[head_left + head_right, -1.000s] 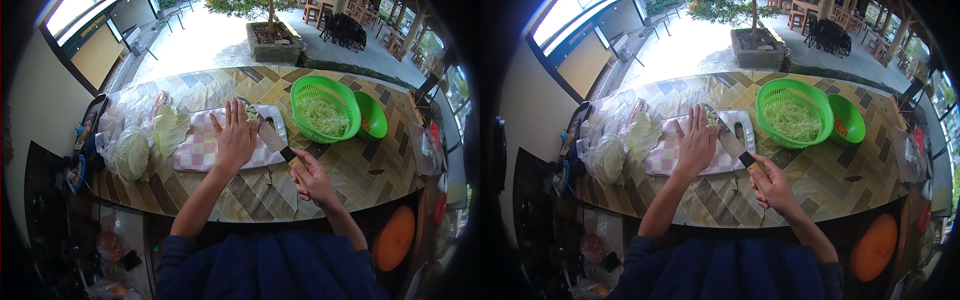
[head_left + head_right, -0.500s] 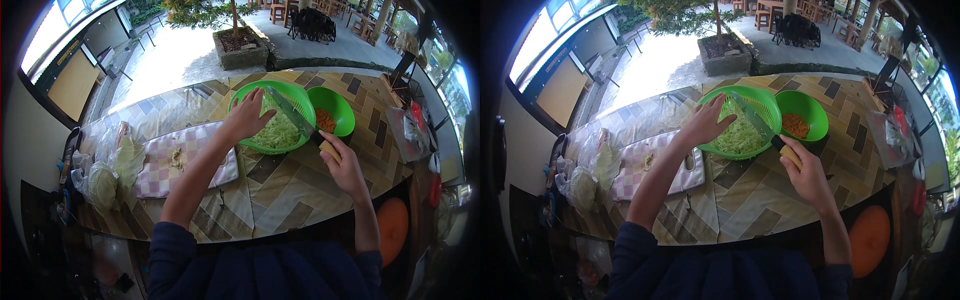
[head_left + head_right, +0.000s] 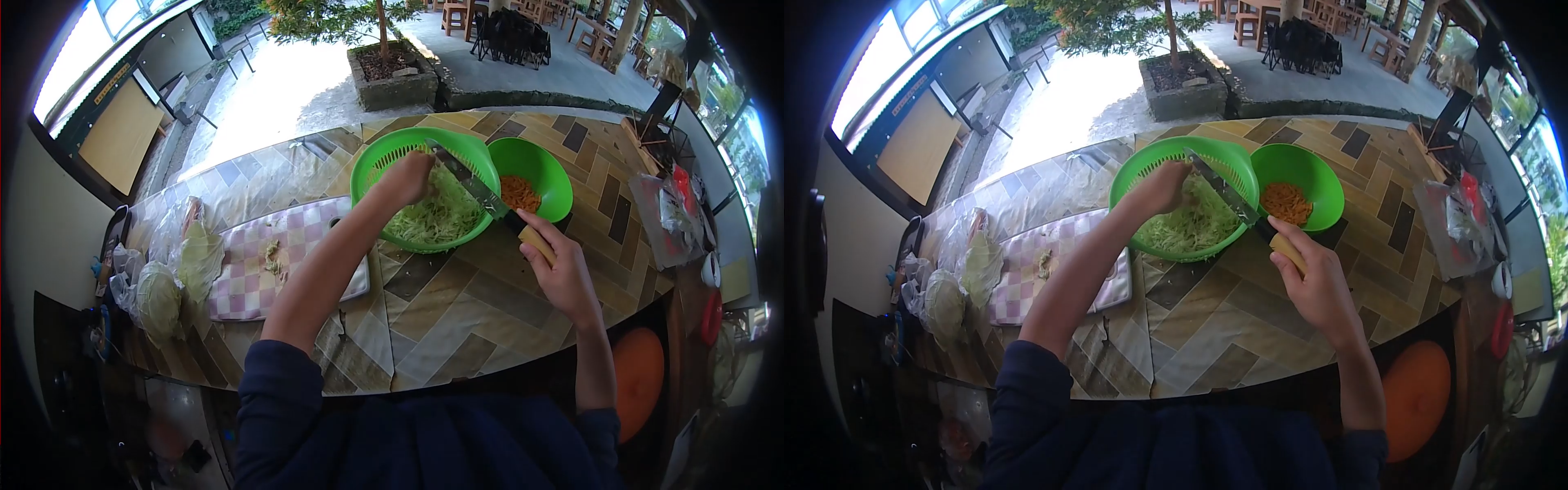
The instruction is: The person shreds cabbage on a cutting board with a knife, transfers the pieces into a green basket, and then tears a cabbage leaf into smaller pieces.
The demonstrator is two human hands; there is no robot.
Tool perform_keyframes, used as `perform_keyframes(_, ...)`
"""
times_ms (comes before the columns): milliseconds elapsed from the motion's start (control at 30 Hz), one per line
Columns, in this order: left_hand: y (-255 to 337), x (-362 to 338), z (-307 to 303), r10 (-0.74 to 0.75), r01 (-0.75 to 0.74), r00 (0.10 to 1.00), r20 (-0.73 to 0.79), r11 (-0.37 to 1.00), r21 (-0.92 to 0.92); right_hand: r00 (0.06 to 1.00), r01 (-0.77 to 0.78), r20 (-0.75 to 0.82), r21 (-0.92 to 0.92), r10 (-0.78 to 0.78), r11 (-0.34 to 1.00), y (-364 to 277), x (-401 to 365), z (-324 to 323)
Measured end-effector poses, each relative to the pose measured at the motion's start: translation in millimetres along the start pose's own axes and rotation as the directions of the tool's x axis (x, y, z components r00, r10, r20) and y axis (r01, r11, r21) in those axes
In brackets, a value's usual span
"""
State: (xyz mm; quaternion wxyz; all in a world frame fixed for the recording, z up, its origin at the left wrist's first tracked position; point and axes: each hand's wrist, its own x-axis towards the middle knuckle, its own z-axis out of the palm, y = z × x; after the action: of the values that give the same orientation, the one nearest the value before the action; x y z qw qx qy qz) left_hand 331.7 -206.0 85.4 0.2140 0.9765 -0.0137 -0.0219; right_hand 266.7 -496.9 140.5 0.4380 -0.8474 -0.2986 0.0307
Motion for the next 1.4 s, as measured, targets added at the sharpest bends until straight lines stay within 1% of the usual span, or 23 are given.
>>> perform_keyframes(33,-6,0,-3,0.061,-0.069,0.989,-0.137,0.996,-0.050,1.000,-0.001,0.001,0.010,0.001,1.000,-1,1,0)
perform_keyframes(133,-17,-9,-11,0.183,-0.179,0.957,-0.223,0.983,0.040,1.000,0.007,-0.001,0.027,-0.007,1.000,-2,4,0)
perform_keyframes(200,-26,-24,-11,0.220,-0.212,0.947,-0.234,0.976,0.059,0.999,0.032,-0.005,0.024,-0.032,0.999,-2,5,0)
perform_keyframes(233,-28,-29,-11,0.240,-0.230,0.941,-0.239,0.971,0.070,1.000,0.014,0.005,0.025,-0.014,1.000,-3,6,0)
perform_keyframes(300,-28,-30,-21,0.033,-0.026,0.997,-0.073,0.995,0.094,0.999,-0.020,0.028,0.026,0.020,0.999,-6,7,-1)
perform_keyframes(333,-27,-32,-26,-0.079,0.078,0.997,0.005,0.990,0.118,1.000,0.005,0.023,0.025,-0.005,1.000,-5,8,1)
perform_keyframes(400,-21,-39,-17,0.050,-0.047,0.987,0.155,0.999,-0.025,0.998,0.058,0.015,0.020,-0.059,0.998,-2,10,6)
perform_keyframes(433,-19,-41,-14,0.124,-0.104,0.968,0.219,0.989,-0.102,0.998,0.057,0.028,0.035,-0.058,0.998,-1,11,9)
perform_keyframes(533,-10,-53,-26,0.195,-0.204,0.979,-0.064,0.957,-0.208,0.997,0.069,0.043,0.061,-0.072,0.996,-2,13,15)
perform_keyframes(567,-6,-62,-38,0.117,-0.144,0.986,-0.119,0.958,-0.249,0.995,0.089,0.036,0.059,-0.091,0.994,-3,13,17)
perform_keyframes(600,-9,-70,-44,0.106,-0.174,0.960,-0.258,0.951,-0.256,0.993,0.109,0.033,0.059,-0.111,0.992,-4,14,20)
perform_keyframes(667,-21,-85,-53,0.069,-0.230,0.853,-0.518,0.940,-0.253,0.994,0.089,0.054,0.079,-0.094,0.993,-6,14,23)
perform_keyframes(767,-53,-105,-42,-0.102,-0.174,0.668,-0.737,0.942,-0.288,0.996,0.030,0.078,0.134,-0.041,0.990,-9,16,30)
perform_keyframes(867,-92,-112,-2,-0.259,-0.015,0.660,-0.705,0.934,-0.358,0.995,-0.004,0.097,0.182,-0.014,0.983,-8,20,36)
perform_keyframes(933,-105,-114,25,-0.187,0.025,0.780,-0.597,0.963,-0.269,0.992,-0.042,0.122,0.203,0.018,0.978,-11,23,36)
perform_keyframes(967,-107,-114,36,-0.171,0.074,0.829,-0.532,0.977,-0.198,0.992,-0.044,0.126,0.210,0.018,0.977,-13,23,37)
perform_keyframes(1000,-101,-115,44,-0.141,0.092,0.836,-0.530,0.989,-0.118,0.992,-0.046,0.128,0.216,0.019,0.975,-14,24,38)
perform_keyframes(1067,-104,-101,61,-0.158,0.172,0.858,-0.489,0.985,-0.016,0.991,-0.049,0.132,0.223,0.020,0.974,-17,23,38)
perform_keyframes(1167,-94,-86,65,-0.202,0.310,0.826,-0.526,0.942,0.126,0.993,-0.041,0.117,0.222,0.016,0.974,-17,19,35)
perform_keyframes(1267,-94,-83,66,-0.192,0.288,0.840,-0.508,0.951,0.116,0.996,-0.044,0.084,0.229,0.025,0.972,-14,13,30)
perform_keyframes(1333,-99,-82,71,-0.171,0.268,0.828,-0.534,0.957,0.110,0.995,-0.080,0.078,0.255,0.062,0.964,-12,9,27)
perform_keyframes(1367,-101,-83,73,-0.162,0.259,0.821,-0.547,0.960,0.106,0.996,-0.067,0.066,0.248,0.052,0.967,-10,7,26)
perform_keyframes(1400,-100,-86,71,-0.176,0.241,0.793,-0.583,0.970,0.036,0.998,-0.053,0.054,0.239,0.042,0.970,-7,6,26)
